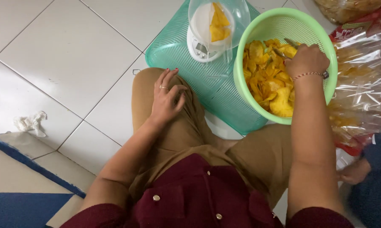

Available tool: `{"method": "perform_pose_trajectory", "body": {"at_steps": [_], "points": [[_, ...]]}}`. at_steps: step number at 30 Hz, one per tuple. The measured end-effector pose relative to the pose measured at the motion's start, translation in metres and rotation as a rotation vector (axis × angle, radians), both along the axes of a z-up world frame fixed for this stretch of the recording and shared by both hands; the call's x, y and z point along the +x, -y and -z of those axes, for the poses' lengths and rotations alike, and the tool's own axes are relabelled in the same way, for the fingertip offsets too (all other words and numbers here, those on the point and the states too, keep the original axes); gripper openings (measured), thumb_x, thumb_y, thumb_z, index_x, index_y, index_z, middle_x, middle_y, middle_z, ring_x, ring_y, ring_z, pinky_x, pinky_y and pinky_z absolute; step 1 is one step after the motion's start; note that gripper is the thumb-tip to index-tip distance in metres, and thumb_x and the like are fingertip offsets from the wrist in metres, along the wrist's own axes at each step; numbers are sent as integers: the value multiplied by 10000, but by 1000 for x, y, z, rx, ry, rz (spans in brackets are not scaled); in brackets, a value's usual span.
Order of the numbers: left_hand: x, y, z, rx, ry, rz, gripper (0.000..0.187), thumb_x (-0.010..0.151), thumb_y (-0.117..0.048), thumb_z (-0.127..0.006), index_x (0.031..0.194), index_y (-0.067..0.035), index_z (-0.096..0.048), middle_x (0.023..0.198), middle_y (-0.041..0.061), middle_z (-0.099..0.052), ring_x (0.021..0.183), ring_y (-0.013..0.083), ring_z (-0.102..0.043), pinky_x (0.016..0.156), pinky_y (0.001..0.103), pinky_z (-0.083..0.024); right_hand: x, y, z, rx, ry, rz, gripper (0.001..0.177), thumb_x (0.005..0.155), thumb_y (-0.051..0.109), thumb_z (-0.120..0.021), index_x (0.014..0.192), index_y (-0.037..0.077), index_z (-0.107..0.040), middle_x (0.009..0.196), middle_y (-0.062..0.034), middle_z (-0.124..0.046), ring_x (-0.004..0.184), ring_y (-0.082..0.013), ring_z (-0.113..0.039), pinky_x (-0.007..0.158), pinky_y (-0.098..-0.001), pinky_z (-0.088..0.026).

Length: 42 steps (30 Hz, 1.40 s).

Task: Packaging chips into plastic bags and weighing them using a digital scale

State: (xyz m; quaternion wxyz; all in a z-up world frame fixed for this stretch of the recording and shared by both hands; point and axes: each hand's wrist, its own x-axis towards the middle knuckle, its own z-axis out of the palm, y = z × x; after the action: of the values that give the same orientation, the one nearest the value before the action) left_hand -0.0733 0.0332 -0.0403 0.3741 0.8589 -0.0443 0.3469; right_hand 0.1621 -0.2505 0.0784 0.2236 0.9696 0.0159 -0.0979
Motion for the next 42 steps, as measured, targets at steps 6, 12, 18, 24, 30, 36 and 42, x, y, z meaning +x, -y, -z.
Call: {"method": "perform_pose_trajectory", "body": {"at_steps": [6,12,18,24,30,36,42], "points": [[-1,-2,1,-20,-11,19,117,794,-26,-586,886,-96,-603,1300,105,-419,1215,381,-398,971,504,-386,16,-12,14,-48,-70,61,667,793,555,-582,1251,79,-491,1177,-183,-514,1016,-373,-570,750,-477,-500],[-1,-1,1,-21,-29,20,107,785,-36,-580,868,-99,-606,1263,112,-456,1186,373,-421,915,489,-395,15,-15,17,-8,-76,121,644,788,545,-590,1254,112,-494,1184,-158,-530,1052,-353,-561,796,-450,-479],[0,-1,3,-16,-48,22,95,791,-49,-584,863,-107,-604,1252,88,-464,1162,362,-447,899,477,-396,19,-11,13,10,-96,60,545,821,483,-572,1266,174,-518,1147,-174,-567,1012,-365,-576,752,-468,-505],[0,-1,5,-17,-56,26,88,804,-59,-587,868,-115,-611,1240,80,-475,1155,352,-457,886,458,-390,23,-7,11,-19,-105,4,327,877,420,-576,1035,153,-680,965,-173,-670,878,-372,-642,676,-445,-539],[-1,-2,5,-31,-60,24,108,783,-55,-586,873,-110,-610,1230,80,-487,1152,339,-461,917,453,-382,14,17,-4,180,-6,-128,234,841,362,-622,1039,262,-697,867,-149,-680,818,-411,-621,595,-500,-515],[-1,-1,7,-42,-73,29,78,802,-80,-587,865,-122,-605,1225,74,-490,1153,336,-459,902,448,-371,-9,37,-25,418,-34,-117,383,855,332,-571,1210,203,-631,1089,-161,-626,922,-422,-574,716,-501,-465],[0,-1,6,-37,-53,24,74,794,-61,-586,837,-119,-599,1207,78,-508,1135,333,-474,895,438,-382,-48,49,-35,876,-3,-72,368,856,158,-650,1199,38,-587,1146,-111,-595,995,-196,-555,884,-306,-421]]}}
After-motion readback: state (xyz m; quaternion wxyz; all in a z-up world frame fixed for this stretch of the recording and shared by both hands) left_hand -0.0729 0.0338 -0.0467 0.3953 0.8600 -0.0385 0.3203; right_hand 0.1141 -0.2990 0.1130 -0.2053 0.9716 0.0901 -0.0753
